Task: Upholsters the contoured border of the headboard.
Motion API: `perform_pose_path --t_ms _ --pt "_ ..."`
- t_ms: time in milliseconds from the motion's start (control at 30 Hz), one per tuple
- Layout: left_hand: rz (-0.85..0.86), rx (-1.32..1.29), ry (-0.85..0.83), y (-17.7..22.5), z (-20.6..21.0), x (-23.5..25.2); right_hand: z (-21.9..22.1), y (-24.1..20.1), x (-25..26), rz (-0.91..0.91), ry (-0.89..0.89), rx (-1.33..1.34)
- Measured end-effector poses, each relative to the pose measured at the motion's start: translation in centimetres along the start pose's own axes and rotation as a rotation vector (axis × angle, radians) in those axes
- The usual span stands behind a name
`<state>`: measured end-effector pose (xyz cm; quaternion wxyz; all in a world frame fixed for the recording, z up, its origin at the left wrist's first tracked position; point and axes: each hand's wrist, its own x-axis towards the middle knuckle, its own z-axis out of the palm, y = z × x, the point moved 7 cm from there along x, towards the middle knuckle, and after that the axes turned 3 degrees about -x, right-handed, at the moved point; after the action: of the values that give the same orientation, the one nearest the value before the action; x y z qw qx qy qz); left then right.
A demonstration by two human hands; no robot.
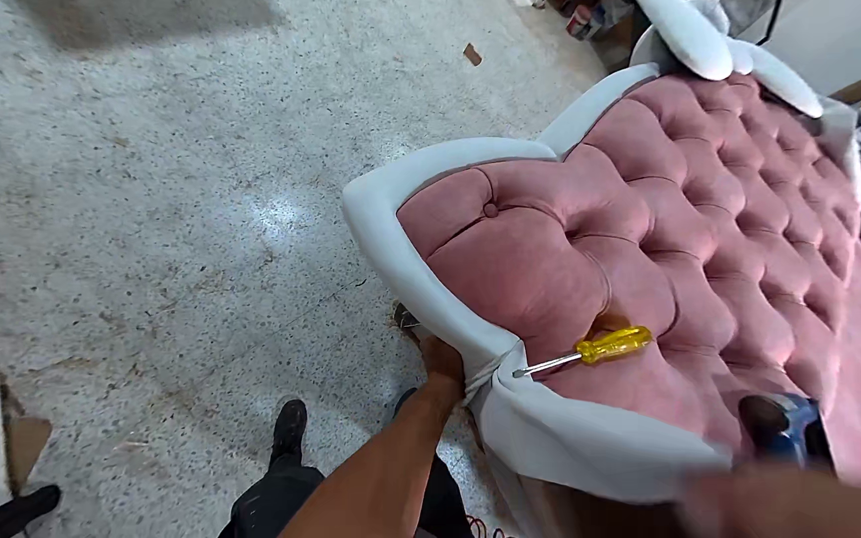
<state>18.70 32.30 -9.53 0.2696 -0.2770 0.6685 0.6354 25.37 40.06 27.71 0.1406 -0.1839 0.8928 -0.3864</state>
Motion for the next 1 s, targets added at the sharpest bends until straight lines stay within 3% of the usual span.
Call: perform_pose_path --t_ms 67,133,233,300,367,433,500,633,733,833,933,1000 --pt "0.03 0.182 -0.113 -0.2 0.6 0.6 -3.7 2.4 5.5 -0.093 0.072 -0.411" --pt "-0.025 0.303 -0.222 0.1 0.9 1.0 -2.3 5.3 10.8 -0.262 0.11 -0.67" --pt "-0.128 0.232 -0.232 0.0 0.8 1.5 2.7 10.4 14.8 -0.386 -0.026 -0.716" --pt "-0.098 0.25 -0.247 -0.4 1.1 2.1 4.5 12.5 15.5 -0.459 -0.021 -0.724" --pt "-0.092 0.574 -0.382 0.8 1.3 1.1 5.1 13.3 15.6 -0.464 0.036 -0.704" --pt "-0.019 0.745 -0.366 0.9 1.7 1.6 5.0 13.6 15.7 -0.45 0.092 -0.678" --pt "0.107 0.666 -0.222 -0.3 2.3 3.3 4.8 13.5 15.8 -0.422 0.104 -0.666" --pt "0.069 0.613 -0.295 0.1 2.4 3.6 4.3 11.2 15.8 -0.299 0.09 -0.679" --pt "0.069 0.49 -0.272 0.4 2.2 4.5 4.5 6.2 13.0 -0.143 0.187 -0.556" --pt "0.002 0.326 -0.353 0.8 1.2 3.9 9.1 3.4 7.9 -0.02 0.279 -0.198" --pt "0.048 0.171 -0.074 0.7 -0.7 4.4 16.0 5.0 4.5 0.18 0.393 0.015" --pt "0.048 0.021 -0.012 -1.1 -1.7 3.8 19.3 6.0 3.2 0.32 0.469 0.116"
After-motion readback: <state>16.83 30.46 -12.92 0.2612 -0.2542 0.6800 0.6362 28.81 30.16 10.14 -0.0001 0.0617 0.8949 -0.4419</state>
